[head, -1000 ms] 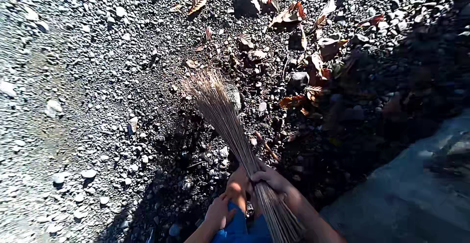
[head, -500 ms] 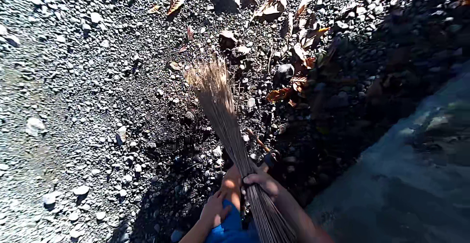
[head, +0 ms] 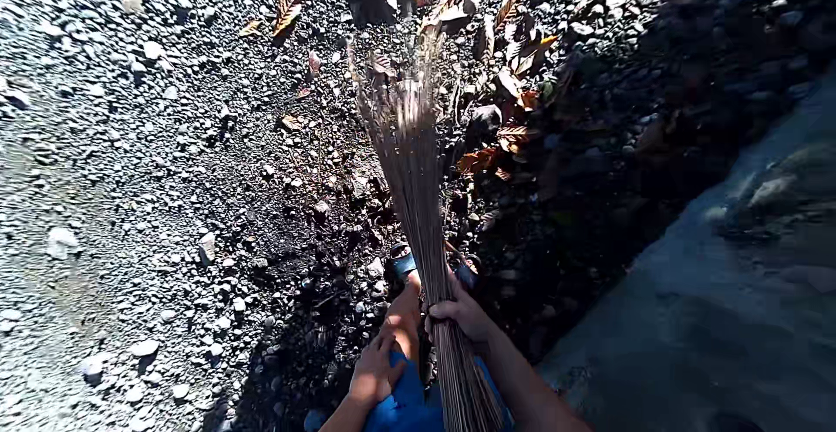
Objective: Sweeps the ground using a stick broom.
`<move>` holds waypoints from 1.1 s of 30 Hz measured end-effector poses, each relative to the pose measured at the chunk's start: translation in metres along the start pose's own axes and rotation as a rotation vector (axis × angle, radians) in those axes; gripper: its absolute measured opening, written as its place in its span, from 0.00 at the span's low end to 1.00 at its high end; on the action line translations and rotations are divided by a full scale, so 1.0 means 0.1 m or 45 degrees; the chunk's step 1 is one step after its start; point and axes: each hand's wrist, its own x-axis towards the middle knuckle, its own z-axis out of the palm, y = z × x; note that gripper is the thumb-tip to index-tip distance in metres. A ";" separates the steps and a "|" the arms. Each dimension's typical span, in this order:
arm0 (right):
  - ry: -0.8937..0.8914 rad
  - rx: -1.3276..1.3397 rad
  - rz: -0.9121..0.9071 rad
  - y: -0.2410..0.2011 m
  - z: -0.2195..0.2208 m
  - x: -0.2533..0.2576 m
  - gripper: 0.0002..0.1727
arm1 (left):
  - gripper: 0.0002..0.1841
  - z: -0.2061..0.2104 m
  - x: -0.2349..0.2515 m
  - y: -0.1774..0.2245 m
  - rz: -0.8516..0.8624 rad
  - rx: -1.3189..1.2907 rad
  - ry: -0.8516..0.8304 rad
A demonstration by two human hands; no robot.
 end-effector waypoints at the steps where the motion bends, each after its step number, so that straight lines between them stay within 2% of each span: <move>1: -0.072 0.060 0.021 -0.04 -0.07 0.02 0.56 | 0.37 0.03 -0.01 0.03 -0.005 0.012 0.011; 2: -0.111 0.126 0.047 -0.10 -0.17 0.04 0.47 | 0.36 0.05 -0.01 0.06 -0.009 0.016 0.023; 4: -0.029 0.288 0.103 -0.27 -0.47 0.06 0.19 | 0.36 0.12 -0.03 0.10 -0.025 0.011 0.037; 5: 0.129 0.379 0.098 -0.36 -0.66 0.05 0.11 | 0.36 0.15 -0.04 0.11 -0.026 0.016 0.054; 6: 0.284 0.379 0.033 -0.43 -0.88 0.04 0.11 | 0.36 0.18 -0.05 0.11 -0.028 0.021 0.068; 7: 0.438 0.321 -0.059 -0.46 -1.10 0.02 0.11 | 0.36 0.23 -0.05 0.11 -0.028 0.022 0.089; 9: 0.728 0.161 -0.184 -0.44 -1.38 -0.09 0.36 | 0.36 0.30 -0.04 0.14 -0.038 0.019 0.124; 10: 0.801 0.089 -0.211 -0.39 -1.42 -0.18 0.45 | 0.36 0.32 -0.04 0.18 -0.053 0.018 0.130; 11: 0.832 0.028 -0.223 -0.31 -1.40 -0.30 0.52 | 0.36 0.33 -0.05 0.23 -0.076 0.023 0.116; 13: 0.791 -0.034 -0.185 -0.13 -1.31 -0.60 0.60 | 0.36 0.34 -0.06 0.35 -0.112 0.041 0.099; 16: 0.476 0.039 -0.019 0.17 -1.25 -1.09 0.57 | 0.36 0.37 -0.06 0.45 -0.119 0.060 0.119; 19: 0.105 0.204 0.149 0.25 -1.39 -1.26 0.47 | 0.37 0.42 -0.02 0.52 -0.131 0.113 0.141; 21: 0.087 0.273 0.184 0.09 -1.66 -1.19 0.31 | 0.38 0.45 -0.02 0.57 -0.149 0.159 0.126; 22: 0.182 0.230 0.150 -0.05 -1.82 -1.13 0.23 | 0.38 0.46 -0.03 0.59 -0.154 0.183 0.125; 23: 0.352 0.117 0.090 -0.19 -1.97 -1.05 0.22 | 0.38 0.48 -0.02 0.60 -0.158 0.200 0.125; 26: 0.821 -0.161 -0.097 -0.39 -2.36 -0.82 0.43 | 0.38 0.57 -0.02 0.56 -0.161 0.219 0.136; 28: 0.911 -0.167 -0.200 -0.30 -2.38 -0.85 0.53 | 0.37 0.61 -0.01 0.57 -0.155 0.212 0.138; 30: 0.864 -0.126 -0.242 -0.09 -2.22 -1.09 0.60 | 0.36 0.65 -0.01 0.62 -0.153 0.198 0.152; 33: 0.571 0.013 -0.070 0.27 -1.99 -1.64 0.57 | 0.37 0.67 0.02 0.74 -0.166 0.224 0.159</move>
